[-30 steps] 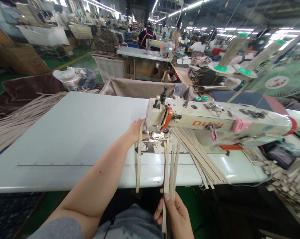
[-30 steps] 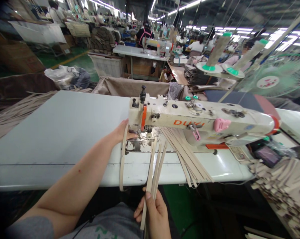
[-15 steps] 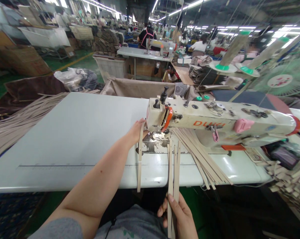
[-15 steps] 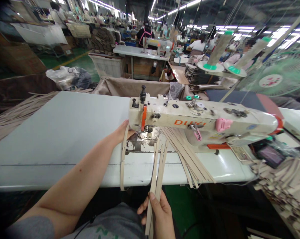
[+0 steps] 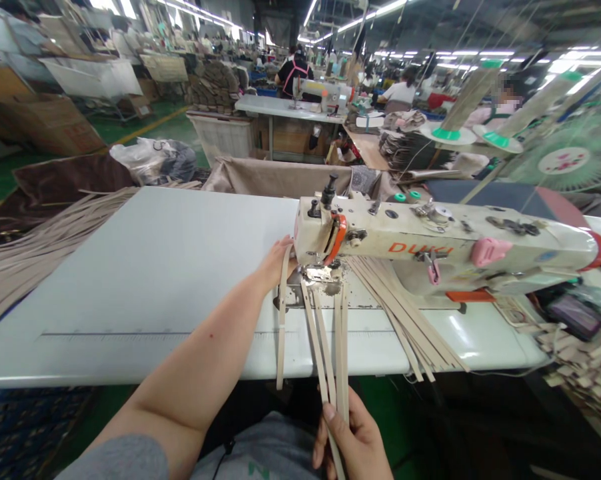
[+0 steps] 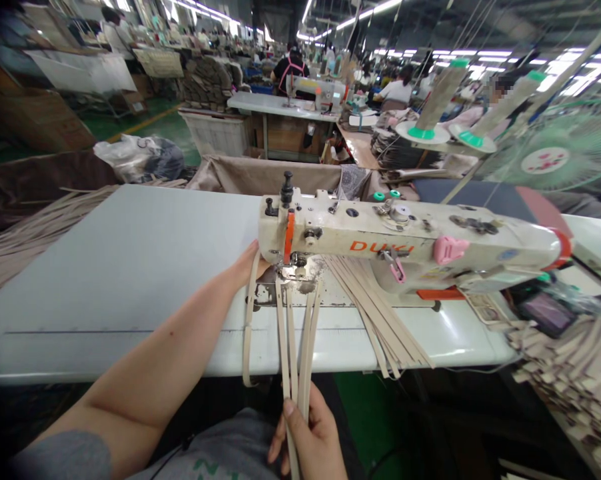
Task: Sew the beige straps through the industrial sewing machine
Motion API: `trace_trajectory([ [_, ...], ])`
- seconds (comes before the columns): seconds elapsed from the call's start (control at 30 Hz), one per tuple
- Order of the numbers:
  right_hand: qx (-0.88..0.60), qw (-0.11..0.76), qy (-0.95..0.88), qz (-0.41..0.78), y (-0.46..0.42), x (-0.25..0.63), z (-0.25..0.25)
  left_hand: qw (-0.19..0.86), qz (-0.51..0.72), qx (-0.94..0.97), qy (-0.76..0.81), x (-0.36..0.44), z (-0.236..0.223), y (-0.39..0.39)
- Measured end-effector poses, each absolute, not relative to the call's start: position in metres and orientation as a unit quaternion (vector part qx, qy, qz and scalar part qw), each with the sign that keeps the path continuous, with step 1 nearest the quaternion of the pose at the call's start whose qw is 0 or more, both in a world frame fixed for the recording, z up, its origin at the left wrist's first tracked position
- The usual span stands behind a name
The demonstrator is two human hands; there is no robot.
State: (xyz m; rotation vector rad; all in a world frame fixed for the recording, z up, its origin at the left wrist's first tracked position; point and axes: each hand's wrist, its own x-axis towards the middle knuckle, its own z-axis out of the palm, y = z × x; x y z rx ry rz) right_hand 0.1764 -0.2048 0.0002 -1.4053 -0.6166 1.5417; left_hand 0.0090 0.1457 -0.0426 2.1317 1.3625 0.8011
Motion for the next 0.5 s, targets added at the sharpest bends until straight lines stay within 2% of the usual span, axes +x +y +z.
trace_trajectory([
  [0.23, -0.592, 0.471, -0.268, 0.597, -0.197, 0.165, -0.016, 0.217, 0.243, 0.794, 0.513, 0.014, -0.039, 0.151],
  [0.5, -0.592, 0.499, -0.257, 0.578, -0.192, 0.156, -0.042, 0.224, 0.280, 0.779, 0.514, 0.018, -0.019, 0.135],
])
